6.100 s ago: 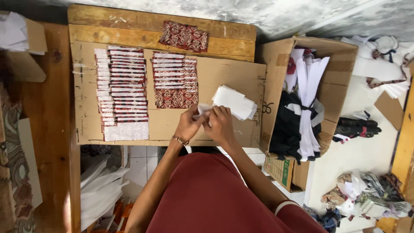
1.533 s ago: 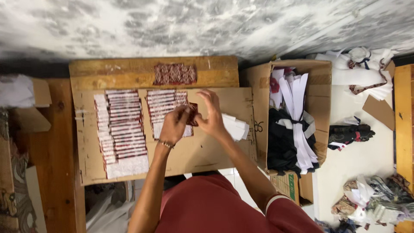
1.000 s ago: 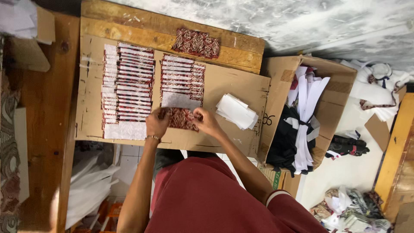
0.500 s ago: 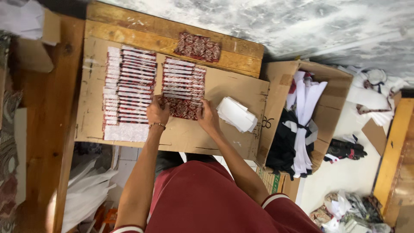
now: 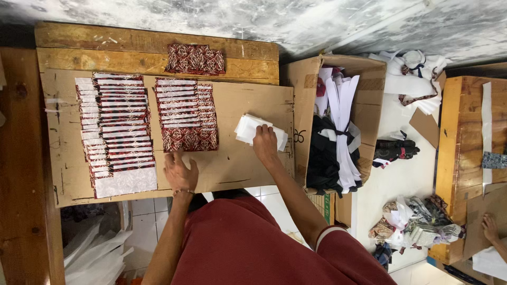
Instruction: The person wraps small patterned fabric pieces with white paper on a wooden table. They repeatedly pick up a fabric piece, place it on a sheet of paper, fold the paper around it, and set the wrapped item aside in a growing stack.
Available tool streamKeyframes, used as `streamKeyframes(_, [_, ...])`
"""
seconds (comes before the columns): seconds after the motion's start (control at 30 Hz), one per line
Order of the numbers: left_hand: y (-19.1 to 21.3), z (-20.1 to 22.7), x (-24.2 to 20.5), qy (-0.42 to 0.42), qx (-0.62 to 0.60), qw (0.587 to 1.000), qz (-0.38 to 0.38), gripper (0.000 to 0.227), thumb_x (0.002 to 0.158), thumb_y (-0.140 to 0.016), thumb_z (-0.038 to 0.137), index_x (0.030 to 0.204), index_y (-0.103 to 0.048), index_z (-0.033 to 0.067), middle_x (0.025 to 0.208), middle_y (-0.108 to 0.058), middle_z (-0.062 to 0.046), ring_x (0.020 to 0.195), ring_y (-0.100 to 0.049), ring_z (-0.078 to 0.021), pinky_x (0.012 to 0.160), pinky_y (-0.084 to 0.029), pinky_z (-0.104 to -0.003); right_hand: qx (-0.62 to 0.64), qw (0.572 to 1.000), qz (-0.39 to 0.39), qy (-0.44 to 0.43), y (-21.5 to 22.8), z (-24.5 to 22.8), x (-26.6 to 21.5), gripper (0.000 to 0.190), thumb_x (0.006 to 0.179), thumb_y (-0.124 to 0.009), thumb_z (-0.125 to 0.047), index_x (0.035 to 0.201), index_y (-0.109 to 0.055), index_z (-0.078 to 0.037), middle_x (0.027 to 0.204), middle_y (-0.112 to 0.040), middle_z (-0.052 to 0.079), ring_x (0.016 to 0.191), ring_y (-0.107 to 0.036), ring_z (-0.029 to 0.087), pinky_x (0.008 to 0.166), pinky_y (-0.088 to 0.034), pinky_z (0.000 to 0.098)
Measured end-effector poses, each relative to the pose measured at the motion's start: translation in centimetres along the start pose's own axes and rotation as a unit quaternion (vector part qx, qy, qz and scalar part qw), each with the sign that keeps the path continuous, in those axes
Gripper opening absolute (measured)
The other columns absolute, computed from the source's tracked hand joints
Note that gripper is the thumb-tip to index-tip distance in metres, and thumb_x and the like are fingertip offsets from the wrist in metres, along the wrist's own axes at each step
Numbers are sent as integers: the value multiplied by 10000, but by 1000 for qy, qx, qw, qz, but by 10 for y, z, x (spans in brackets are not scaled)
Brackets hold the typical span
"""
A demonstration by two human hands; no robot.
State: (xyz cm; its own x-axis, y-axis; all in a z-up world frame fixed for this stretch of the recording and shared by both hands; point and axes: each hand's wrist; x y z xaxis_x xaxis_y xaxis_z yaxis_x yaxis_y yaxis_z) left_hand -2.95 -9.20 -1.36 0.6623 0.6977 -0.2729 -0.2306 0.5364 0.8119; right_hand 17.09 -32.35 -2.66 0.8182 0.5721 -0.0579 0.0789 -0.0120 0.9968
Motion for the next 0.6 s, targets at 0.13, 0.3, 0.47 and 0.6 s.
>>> streamKeyframes(0.13, [-1, 7, -21, -42, -8, 999, 13, 414, 861, -723, 198, 1246, -629, 78, 1149, -580, -145, 1056, -608, -321, 910, -461, -496, 80, 996, 28, -6, -6, 7, 3, 147, 750, -704, 63, 892, -668, 72, 892, -658, 212, 811, -645, 330, 708, -557, 427])
streamKeyframes(0.3, [12, 13, -27, -54, -29, 998, 10, 443, 860, -710, 209, 1273, -626, 74, 1180, -579, -154, 1086, -593, -330, 926, -449, -498, 294, 950, 52, -96, 16, 16, -1, 97, 811, -718, 16, 870, -646, 42, 892, -671, 178, 804, -673, 300, 702, -543, 403])
streamKeyframes(0.47, [21, 29, -17, -86, -120, 989, 14, 390, 911, -714, 217, 1242, -631, 29, 1154, -669, -178, 1054, -669, -323, 909, -557, -472, 354, 924, 115, -88, 59, 30, -8, 137, 816, -710, -1, 934, -642, 16, 929, -684, 141, 844, -697, 254, 752, -540, 369])
streamKeyframes(0.6, [23, 66, -10, -113, -247, 962, -33, 422, 898, -786, 295, 1189, -661, 17, 1160, -735, -181, 1038, -737, -298, 865, -614, -413, 350, 926, 104, -101, 104, 8, -8, 103, 810, -710, -10, 888, -643, -15, 841, -675, 108, 791, -677, 250, 752, -520, 370])
Point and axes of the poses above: each hand's wrist, its own x-axis towards the middle knuckle, its own y-axis out of the back of the hand, z = x × y
